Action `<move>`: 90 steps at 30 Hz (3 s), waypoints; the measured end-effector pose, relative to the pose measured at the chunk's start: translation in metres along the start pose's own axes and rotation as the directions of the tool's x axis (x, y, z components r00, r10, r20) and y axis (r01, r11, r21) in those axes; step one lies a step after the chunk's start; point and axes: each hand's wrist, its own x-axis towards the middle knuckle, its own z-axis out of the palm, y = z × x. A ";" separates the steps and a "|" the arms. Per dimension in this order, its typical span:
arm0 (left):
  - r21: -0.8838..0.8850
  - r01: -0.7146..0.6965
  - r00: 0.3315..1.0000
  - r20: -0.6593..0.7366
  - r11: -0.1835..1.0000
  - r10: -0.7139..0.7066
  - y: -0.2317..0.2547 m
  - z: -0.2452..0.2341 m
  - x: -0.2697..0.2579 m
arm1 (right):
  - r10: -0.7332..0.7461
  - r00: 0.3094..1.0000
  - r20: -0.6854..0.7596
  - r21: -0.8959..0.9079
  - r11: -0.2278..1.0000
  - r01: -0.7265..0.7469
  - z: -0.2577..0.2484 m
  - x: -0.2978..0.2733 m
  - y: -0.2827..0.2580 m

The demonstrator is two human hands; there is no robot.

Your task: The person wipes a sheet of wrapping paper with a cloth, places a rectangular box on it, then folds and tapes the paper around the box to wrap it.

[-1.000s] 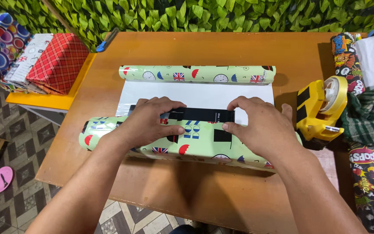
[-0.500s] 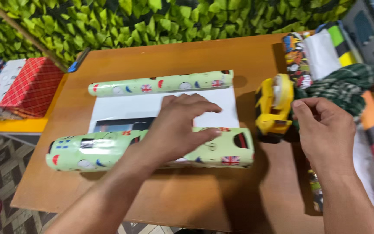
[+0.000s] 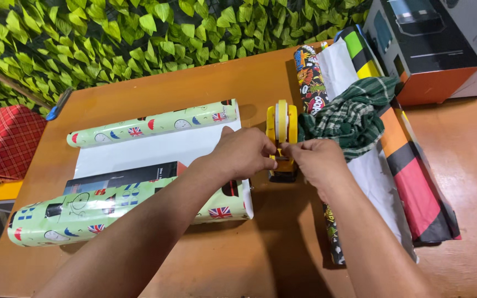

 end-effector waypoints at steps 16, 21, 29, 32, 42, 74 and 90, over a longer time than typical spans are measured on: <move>-0.032 -0.089 0.996 -0.009 0.995 0.089 -0.016 0.004 0.008 | 0.071 0.997 -0.042 0.142 0.988 -0.064 0.010 -0.049 0.012; -0.043 -0.124 0.992 -0.017 0.991 0.123 -0.020 0.009 0.012 | 0.081 0.991 -0.107 0.144 0.987 -0.065 0.018 -0.053 0.021; -0.047 -0.220 0.973 -0.081 0.974 0.216 -0.032 0.019 0.016 | -0.029 0.983 -0.181 0.090 0.995 0.046 0.031 -0.047 0.034; 0.021 -0.192 0.976 -0.100 0.981 0.193 -0.034 0.022 0.013 | -0.083 0.976 -0.201 0.018 0.996 0.088 0.033 -0.044 0.037; 0.091 -0.198 0.979 -0.026 0.976 0.201 -0.029 0.009 0.014 | -0.027 0.994 -0.105 -0.055 0.998 0.021 0.019 -0.028 0.031; -0.909 -0.325 0.894 -0.385 0.260 -0.229 -0.107 0.033 -0.193 | -0.853 0.516 0.079 -0.715 0.312 0.626 0.111 -0.144 -0.030; -0.923 -0.179 0.820 -0.331 0.340 -0.467 -0.155 0.028 -0.226 | -0.762 0.636 0.118 -0.244 0.599 0.763 0.175 -0.153 -0.064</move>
